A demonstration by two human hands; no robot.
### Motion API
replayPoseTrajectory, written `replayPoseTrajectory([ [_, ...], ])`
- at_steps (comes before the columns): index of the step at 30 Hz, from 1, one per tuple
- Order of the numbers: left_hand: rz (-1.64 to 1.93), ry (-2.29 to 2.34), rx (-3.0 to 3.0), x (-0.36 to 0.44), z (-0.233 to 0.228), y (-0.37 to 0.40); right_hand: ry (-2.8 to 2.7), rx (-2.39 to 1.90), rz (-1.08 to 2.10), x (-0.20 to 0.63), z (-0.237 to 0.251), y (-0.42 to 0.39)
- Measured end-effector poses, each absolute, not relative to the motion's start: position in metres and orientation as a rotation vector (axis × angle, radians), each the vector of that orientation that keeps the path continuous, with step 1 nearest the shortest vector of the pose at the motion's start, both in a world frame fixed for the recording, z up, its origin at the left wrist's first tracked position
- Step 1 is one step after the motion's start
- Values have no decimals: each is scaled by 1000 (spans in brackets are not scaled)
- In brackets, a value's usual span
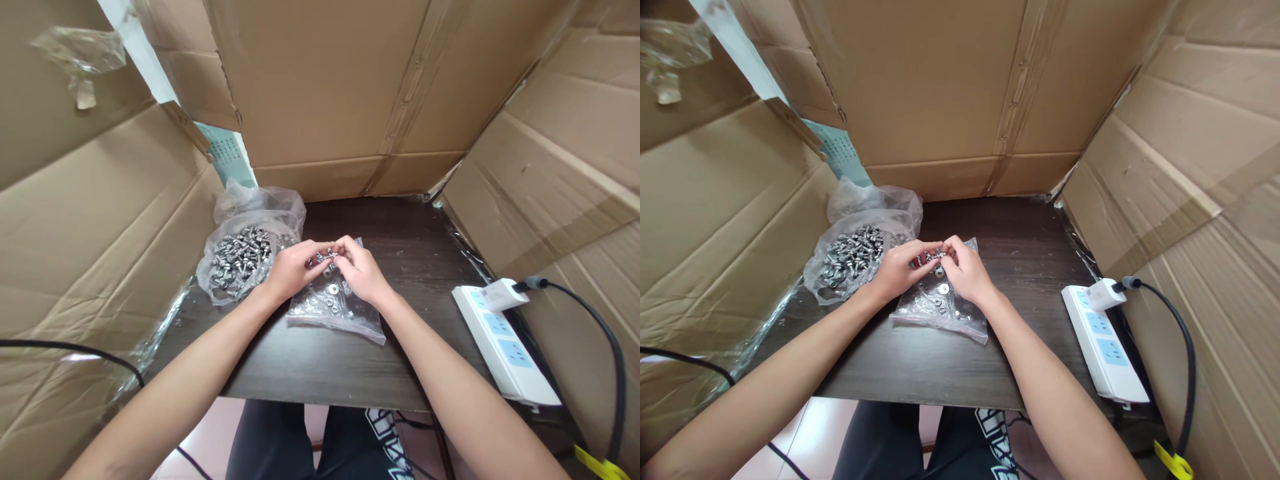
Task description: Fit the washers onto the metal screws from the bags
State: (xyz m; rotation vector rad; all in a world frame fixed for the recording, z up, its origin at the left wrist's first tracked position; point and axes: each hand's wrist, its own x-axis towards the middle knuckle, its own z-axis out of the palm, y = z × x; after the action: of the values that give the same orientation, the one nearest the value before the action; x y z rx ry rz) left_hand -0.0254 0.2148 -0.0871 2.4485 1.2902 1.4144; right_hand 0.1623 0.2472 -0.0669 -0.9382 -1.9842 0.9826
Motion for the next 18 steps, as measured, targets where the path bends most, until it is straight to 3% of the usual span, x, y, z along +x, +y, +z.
replayPoseTrajectory([
  [7, 1398, 1320, 2369, -25, -87, 214, -2034, -968, 800, 161, -66, 249],
  [18, 1411, 1286, 2384, -24, -84, 213, -2052, -940, 812, 162, -66, 248],
])
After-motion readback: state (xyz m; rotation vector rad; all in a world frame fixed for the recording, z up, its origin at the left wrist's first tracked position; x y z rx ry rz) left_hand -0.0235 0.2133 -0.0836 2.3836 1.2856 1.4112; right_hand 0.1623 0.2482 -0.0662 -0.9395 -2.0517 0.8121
